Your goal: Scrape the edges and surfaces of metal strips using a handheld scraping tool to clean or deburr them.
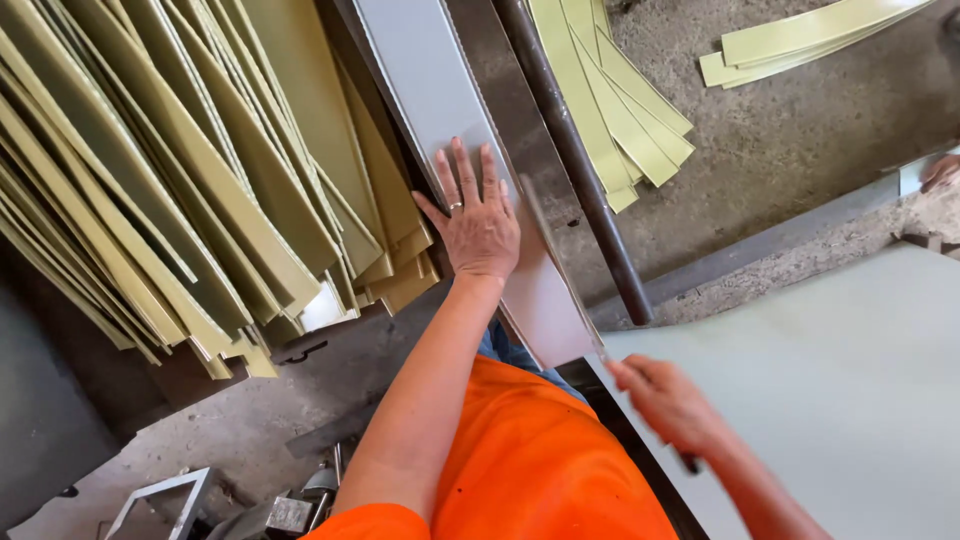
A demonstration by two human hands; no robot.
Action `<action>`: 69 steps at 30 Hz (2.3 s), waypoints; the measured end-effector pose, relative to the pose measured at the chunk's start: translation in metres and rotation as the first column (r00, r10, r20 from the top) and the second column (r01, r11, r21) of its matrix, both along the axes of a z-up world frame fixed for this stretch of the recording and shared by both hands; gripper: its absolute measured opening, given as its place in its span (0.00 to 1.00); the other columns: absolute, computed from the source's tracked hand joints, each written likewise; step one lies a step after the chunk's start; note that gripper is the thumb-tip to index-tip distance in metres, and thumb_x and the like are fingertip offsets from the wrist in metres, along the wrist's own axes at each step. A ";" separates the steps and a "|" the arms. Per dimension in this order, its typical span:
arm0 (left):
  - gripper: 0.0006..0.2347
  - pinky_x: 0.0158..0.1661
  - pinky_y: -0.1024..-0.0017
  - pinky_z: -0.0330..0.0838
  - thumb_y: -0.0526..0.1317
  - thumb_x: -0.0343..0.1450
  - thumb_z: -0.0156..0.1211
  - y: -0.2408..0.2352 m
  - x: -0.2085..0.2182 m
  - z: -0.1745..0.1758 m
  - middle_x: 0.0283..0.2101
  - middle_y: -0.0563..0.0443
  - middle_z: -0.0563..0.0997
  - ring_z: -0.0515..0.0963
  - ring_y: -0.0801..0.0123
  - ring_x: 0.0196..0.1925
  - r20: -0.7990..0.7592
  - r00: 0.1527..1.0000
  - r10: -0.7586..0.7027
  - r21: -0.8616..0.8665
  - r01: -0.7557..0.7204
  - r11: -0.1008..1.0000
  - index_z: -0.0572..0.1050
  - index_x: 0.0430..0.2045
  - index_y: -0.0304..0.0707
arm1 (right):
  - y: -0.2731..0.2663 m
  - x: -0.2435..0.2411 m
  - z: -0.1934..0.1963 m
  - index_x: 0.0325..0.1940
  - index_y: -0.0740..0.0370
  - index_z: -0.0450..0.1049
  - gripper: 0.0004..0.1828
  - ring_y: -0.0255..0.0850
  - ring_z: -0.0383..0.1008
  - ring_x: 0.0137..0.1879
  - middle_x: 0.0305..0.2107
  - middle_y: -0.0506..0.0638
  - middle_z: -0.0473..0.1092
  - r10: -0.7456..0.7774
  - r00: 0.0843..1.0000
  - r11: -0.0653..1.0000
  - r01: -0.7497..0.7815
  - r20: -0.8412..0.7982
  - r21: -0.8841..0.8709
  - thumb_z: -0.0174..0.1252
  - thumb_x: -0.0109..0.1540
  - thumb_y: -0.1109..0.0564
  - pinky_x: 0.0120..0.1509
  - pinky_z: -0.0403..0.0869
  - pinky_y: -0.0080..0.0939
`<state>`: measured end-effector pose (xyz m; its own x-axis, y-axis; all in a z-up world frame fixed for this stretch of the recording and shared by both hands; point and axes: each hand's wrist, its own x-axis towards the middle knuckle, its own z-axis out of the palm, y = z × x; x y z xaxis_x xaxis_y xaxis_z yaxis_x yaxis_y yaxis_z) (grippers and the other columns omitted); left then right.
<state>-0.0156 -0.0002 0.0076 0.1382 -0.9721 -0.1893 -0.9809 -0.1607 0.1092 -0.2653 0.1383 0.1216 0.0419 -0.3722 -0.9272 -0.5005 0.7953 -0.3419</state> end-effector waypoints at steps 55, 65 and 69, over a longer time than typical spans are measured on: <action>0.26 0.73 0.33 0.35 0.48 0.81 0.40 0.025 0.004 -0.010 0.80 0.49 0.44 0.41 0.53 0.82 -0.003 0.998 -0.066 -0.132 0.066 0.989 0.52 0.75 0.39 | 0.002 -0.003 0.027 0.37 0.65 0.68 0.20 0.32 0.52 0.15 0.13 0.44 0.55 -0.565 0.815 0.781 0.579 0.129 -0.234 0.45 0.73 0.46 0.18 0.54 0.37; 0.26 0.72 0.33 0.36 0.47 0.80 0.39 0.024 0.004 -0.002 0.80 0.48 0.45 0.41 0.53 0.81 0.026 0.996 -0.086 -0.090 0.088 0.992 0.55 0.74 0.36 | 0.011 -0.023 -0.015 0.30 0.62 0.67 0.21 0.34 0.55 0.15 0.11 0.44 0.55 -0.418 0.906 0.898 0.422 0.063 -0.122 0.48 0.70 0.45 0.17 0.57 0.39; 0.26 0.72 0.34 0.37 0.47 0.80 0.40 0.023 0.005 -0.003 0.79 0.46 0.46 0.42 0.51 0.81 0.019 0.995 -0.098 -0.085 0.099 0.991 0.55 0.74 0.35 | 0.005 0.015 -0.005 0.27 0.61 0.66 0.19 0.36 0.60 0.13 0.10 0.45 0.59 -0.165 0.986 0.985 0.165 -0.002 -0.043 0.50 0.68 0.47 0.15 0.60 0.40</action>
<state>-0.0103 0.0227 0.0044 0.0431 -0.9937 -0.1038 -0.9931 -0.0539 0.1042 -0.2504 0.1437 0.1170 -0.0284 -0.4127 -0.9104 -0.3653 0.8521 -0.3748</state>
